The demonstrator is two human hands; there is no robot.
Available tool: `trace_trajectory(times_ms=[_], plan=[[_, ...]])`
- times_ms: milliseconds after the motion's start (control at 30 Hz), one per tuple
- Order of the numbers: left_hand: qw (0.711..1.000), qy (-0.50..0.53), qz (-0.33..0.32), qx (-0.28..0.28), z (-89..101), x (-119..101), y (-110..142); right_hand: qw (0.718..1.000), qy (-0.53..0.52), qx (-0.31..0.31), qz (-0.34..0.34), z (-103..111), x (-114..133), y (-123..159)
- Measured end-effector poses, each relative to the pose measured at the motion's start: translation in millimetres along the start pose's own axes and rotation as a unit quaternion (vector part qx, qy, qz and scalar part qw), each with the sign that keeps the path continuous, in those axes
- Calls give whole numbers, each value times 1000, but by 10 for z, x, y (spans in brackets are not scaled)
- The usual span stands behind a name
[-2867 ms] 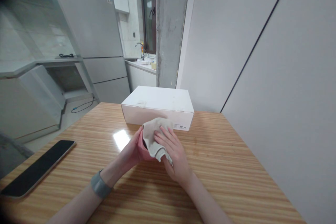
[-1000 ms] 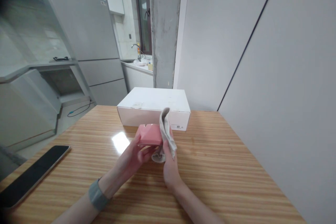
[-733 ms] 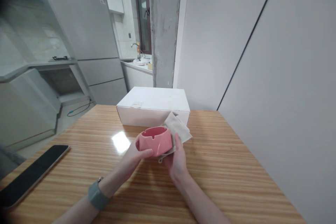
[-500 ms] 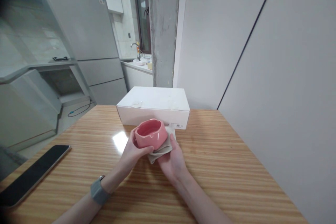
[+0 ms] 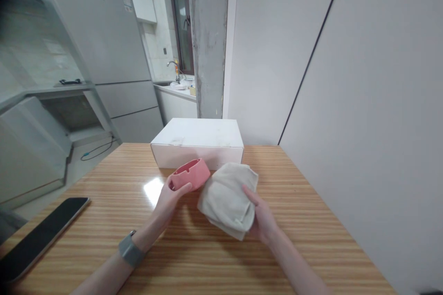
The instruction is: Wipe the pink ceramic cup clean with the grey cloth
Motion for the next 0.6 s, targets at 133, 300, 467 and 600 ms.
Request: trace_trajectory(times_ms=[133,300,467,600], plan=[[999,21,9,29,-36,84,41,996,35,-23,-74,527,168,422],[996,55,40,64,-205,105,136,952,280,-125,-12,1103,250,741],[991,40,2,127,-567,64,252,752,532,-303,245,1449,352,729],[978,17,-93,188,-994,132,319,682,592,-337,266,1433,344,696]])
Point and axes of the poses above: each hand's wrist, its own y-axis away from the middle knuckle, its own z-axis out of the back of the hand, x = y × z, the point moved 1 cm from there along -y, towards the middle knuckle, and after that the axes turned 12 degrees about -z, right-handed, at the moved point
